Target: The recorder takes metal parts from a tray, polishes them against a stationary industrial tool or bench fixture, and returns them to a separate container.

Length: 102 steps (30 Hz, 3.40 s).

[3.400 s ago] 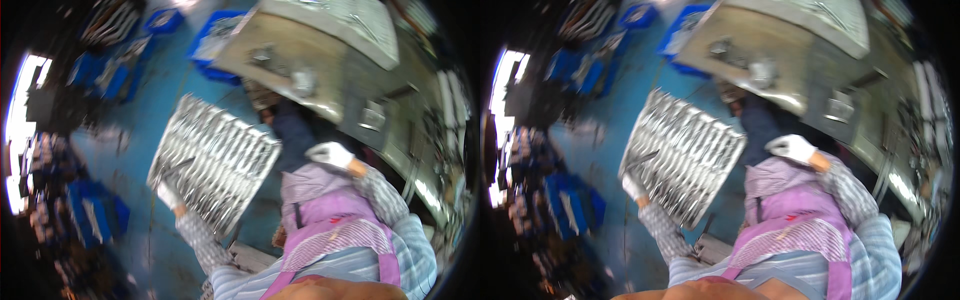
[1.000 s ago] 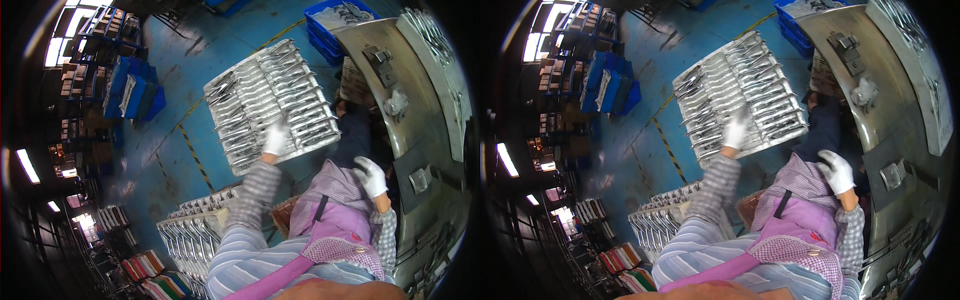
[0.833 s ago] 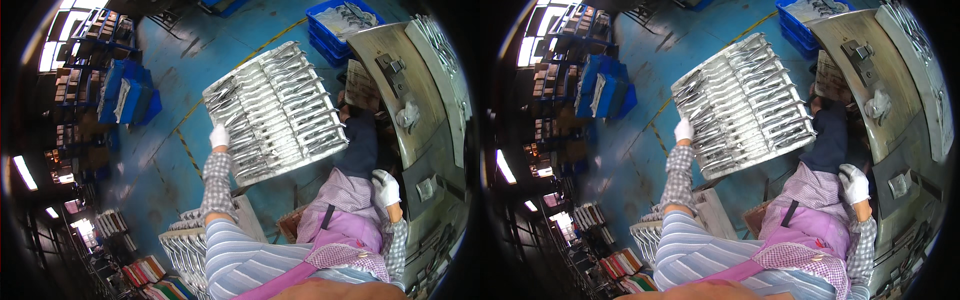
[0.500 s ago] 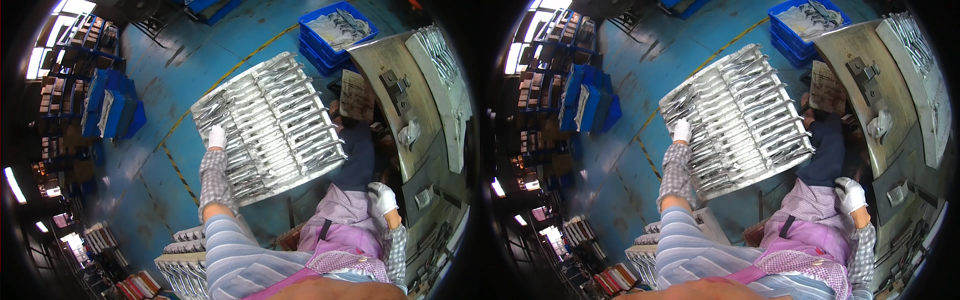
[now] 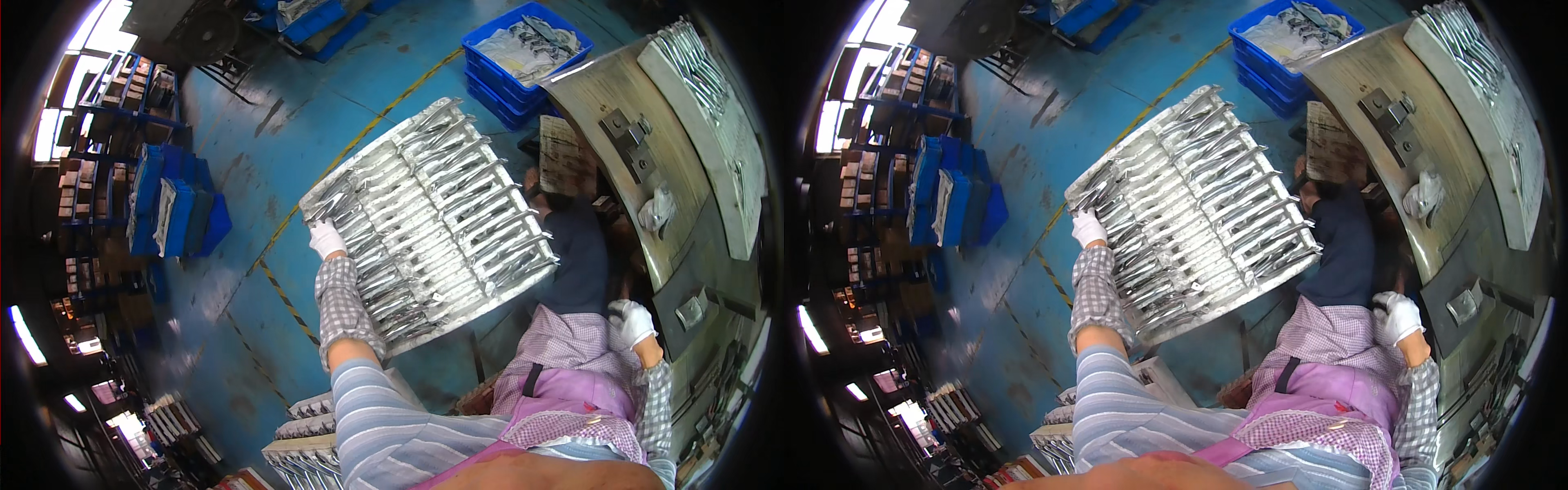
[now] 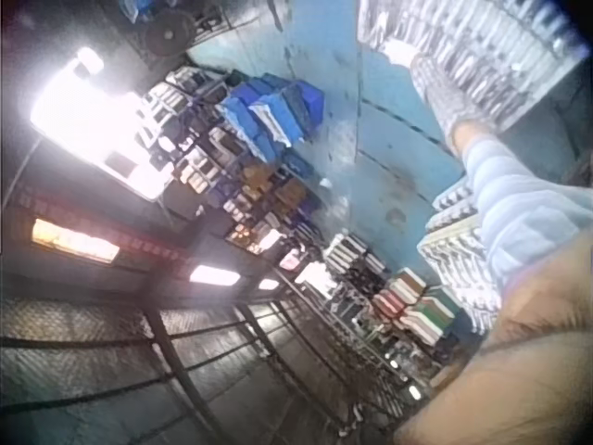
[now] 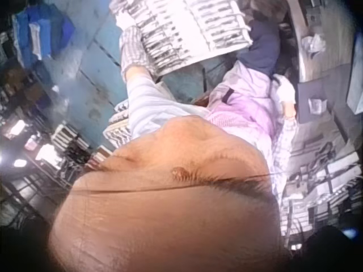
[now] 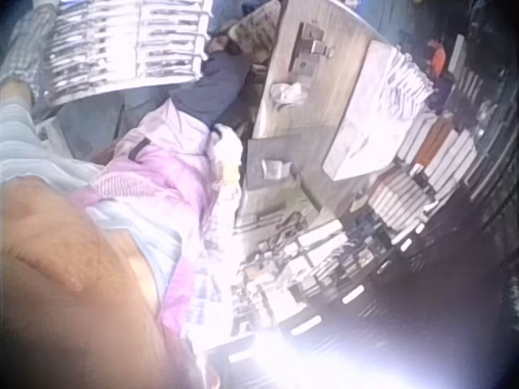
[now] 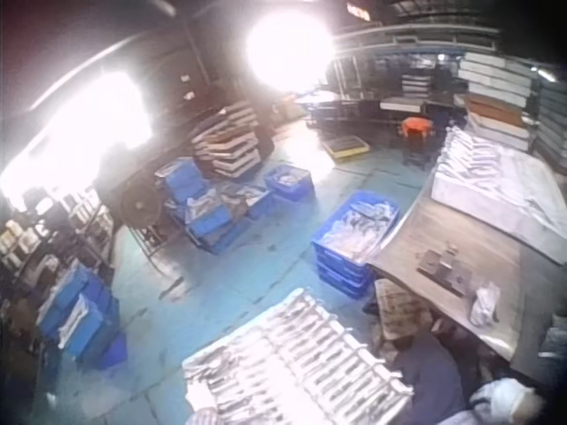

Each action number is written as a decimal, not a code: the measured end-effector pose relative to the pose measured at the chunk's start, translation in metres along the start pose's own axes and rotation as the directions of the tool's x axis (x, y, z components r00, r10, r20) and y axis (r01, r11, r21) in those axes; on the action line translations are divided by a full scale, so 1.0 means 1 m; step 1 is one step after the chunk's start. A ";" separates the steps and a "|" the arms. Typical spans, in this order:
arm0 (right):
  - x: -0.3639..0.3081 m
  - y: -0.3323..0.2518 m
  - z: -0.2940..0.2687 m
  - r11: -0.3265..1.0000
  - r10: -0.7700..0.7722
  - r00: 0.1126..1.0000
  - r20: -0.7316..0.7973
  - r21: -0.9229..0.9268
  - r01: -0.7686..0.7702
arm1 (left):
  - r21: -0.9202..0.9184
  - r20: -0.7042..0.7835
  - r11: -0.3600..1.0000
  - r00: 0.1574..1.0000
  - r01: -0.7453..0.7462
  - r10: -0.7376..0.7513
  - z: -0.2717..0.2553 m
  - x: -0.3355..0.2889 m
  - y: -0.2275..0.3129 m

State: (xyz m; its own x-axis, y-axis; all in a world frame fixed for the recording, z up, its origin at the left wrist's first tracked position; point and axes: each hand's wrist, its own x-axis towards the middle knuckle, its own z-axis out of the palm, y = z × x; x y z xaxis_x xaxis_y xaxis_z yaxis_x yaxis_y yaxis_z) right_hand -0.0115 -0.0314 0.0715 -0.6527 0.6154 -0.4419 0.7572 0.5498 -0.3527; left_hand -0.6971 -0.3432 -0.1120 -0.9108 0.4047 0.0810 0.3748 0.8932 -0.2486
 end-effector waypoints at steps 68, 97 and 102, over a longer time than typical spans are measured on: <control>-0.053 0.035 -0.003 0.634 0.270 0.946 -0.181 0.772 -0.034 | -0.504 0.194 0.818 0.959 0.279 -0.208 -0.010 -0.087 -0.058; -0.045 0.013 -0.004 0.775 0.066 0.959 -0.274 0.619 0.124 | -0.158 0.074 0.856 0.858 -0.493 0.508 0.017 -0.050 0.011; -0.053 0.013 0.001 0.670 0.209 0.951 -0.227 0.742 0.030 | -0.108 -0.040 0.882 0.889 -0.458 0.456 0.046 -0.044 0.032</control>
State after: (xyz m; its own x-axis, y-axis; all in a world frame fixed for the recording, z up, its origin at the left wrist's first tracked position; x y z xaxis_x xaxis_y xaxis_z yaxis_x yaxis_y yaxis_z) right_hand 0.0329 -0.0578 0.0895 -0.4682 0.8286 -0.3071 0.5071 -0.0327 -0.8613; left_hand -0.6526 -0.3413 -0.1678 -0.6318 0.7751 -0.0032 0.7664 0.6241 -0.1521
